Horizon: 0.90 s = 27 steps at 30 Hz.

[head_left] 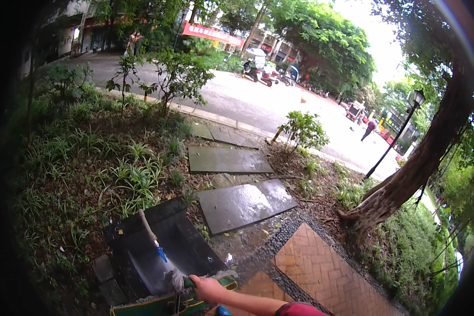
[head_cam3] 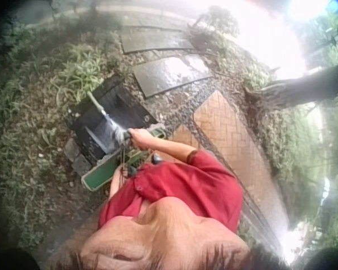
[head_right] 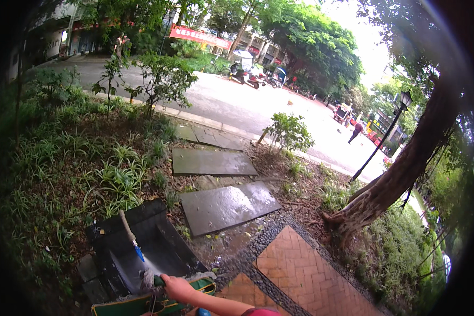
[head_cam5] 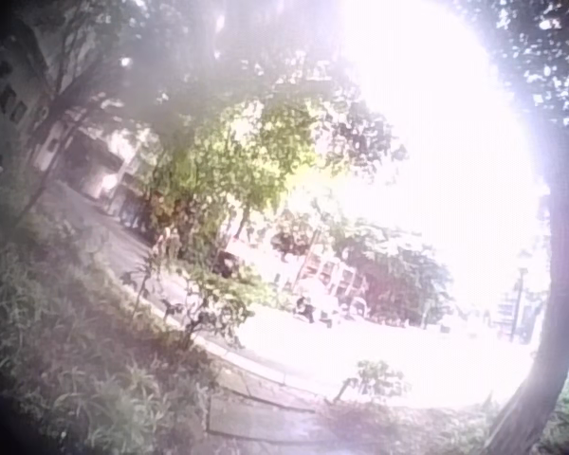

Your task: The person rinses a flat mop head under a running outdoor tap, repeatedly flipping and pressing the mop to clean it. The person holds the mop with both hands and manipulates it under the water stream.

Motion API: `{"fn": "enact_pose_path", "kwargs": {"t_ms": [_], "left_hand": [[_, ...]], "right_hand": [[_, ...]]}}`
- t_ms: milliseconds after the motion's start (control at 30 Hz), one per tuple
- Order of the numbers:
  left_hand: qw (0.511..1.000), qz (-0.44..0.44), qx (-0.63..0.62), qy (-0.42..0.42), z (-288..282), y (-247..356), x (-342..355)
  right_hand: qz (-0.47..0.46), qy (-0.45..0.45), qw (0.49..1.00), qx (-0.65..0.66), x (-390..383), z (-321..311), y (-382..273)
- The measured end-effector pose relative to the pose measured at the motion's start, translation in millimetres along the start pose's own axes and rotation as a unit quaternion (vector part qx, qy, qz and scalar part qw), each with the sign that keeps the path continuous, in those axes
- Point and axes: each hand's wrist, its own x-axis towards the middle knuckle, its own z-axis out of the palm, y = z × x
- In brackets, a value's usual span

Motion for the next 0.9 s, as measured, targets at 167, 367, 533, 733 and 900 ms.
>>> {"fn": "enact_pose_path", "kwargs": {"t_ms": [167, 367, 533, 733, 900], "left_hand": [[0.988, -0.008, -0.123, -0.095, -21.4, -6.5, -16.1], [0.953, -0.107, -0.280, -0.032, -8.0, 19.0, -17.2], [0.941, -0.136, -0.309, 0.004, -7.1, -6.7, 1.5], [0.952, -0.123, -0.279, -0.015, -0.7, 10.6, 2.5], [0.948, -0.119, -0.294, -0.039, 4.7, 24.4, -14.8]], "right_hand": [[0.122, -0.089, 0.979, 0.136, -7.7, -29.1, -36.6], [0.078, 0.134, 0.986, 0.056, -34.5, -11.6, -1.0], [0.058, 0.194, 0.977, 0.066, -28.6, 37.2, 36.4], [0.071, 0.312, 0.929, 0.186, -24.9, 29.0, 91.3], [0.120, 0.322, 0.892, 0.293, -51.1, -1.2, 107.0]]}}
